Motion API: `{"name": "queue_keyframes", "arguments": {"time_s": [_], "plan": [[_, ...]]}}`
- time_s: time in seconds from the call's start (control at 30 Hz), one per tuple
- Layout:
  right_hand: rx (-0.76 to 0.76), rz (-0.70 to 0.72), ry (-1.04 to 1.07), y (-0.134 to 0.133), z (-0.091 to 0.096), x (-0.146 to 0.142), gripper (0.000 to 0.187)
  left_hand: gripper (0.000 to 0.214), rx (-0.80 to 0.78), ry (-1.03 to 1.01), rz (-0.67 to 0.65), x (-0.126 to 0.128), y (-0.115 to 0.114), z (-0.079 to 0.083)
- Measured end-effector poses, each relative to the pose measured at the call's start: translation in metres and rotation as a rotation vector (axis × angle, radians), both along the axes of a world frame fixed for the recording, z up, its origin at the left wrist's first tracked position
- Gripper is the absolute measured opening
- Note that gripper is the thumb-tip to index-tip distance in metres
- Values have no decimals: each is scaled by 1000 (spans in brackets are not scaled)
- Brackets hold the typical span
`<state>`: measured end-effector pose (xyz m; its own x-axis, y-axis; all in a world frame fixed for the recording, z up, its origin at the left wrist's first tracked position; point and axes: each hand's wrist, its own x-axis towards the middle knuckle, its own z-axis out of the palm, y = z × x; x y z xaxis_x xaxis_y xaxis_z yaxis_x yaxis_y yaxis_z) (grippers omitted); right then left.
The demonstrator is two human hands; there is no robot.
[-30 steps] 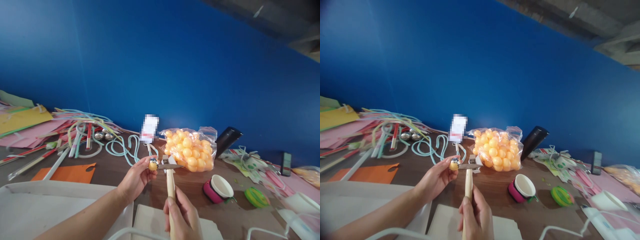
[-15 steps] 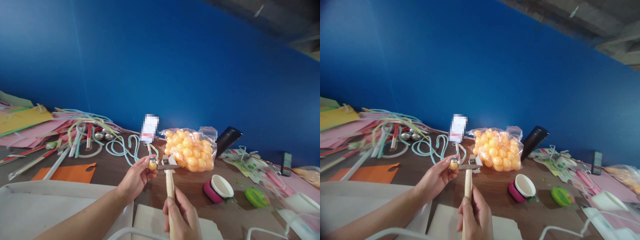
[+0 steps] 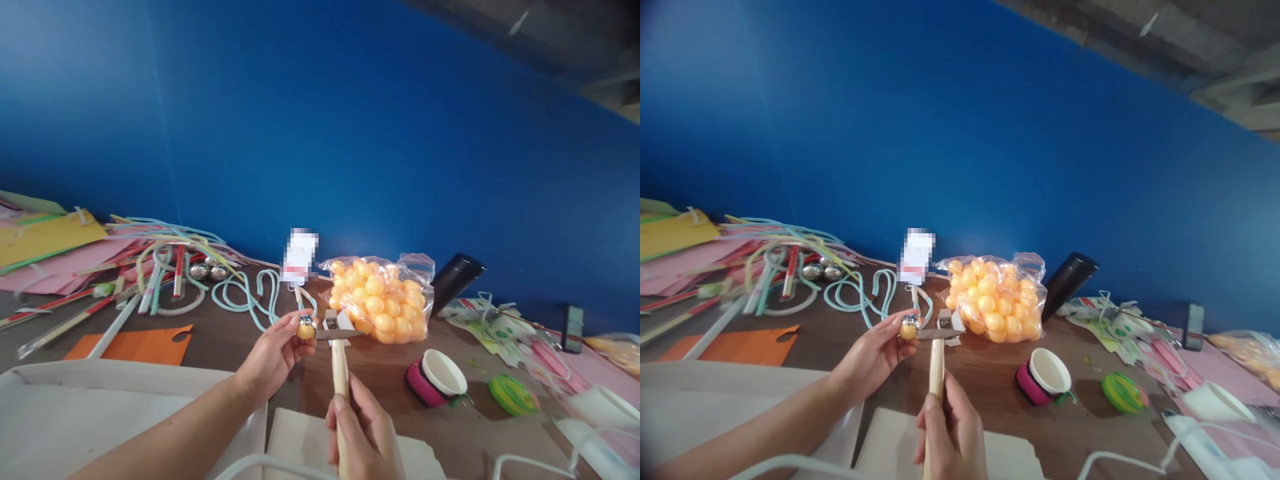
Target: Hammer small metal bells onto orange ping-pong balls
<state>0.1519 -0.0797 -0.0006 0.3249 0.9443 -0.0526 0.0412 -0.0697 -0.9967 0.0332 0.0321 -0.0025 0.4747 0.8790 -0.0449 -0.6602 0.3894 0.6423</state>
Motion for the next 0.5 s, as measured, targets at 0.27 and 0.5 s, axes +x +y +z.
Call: {"name": "queue_keyframes", "arguments": {"time_s": [0.27, 0.5], "plan": [[-14, -116, 63, 0, 3, 2, 42, 28, -73, -71, -76, -3, 2, -2], [5, -119, 90, -1, 5, 0, 42, 30, -129, -123, -154, -5, 4, -1]]}}
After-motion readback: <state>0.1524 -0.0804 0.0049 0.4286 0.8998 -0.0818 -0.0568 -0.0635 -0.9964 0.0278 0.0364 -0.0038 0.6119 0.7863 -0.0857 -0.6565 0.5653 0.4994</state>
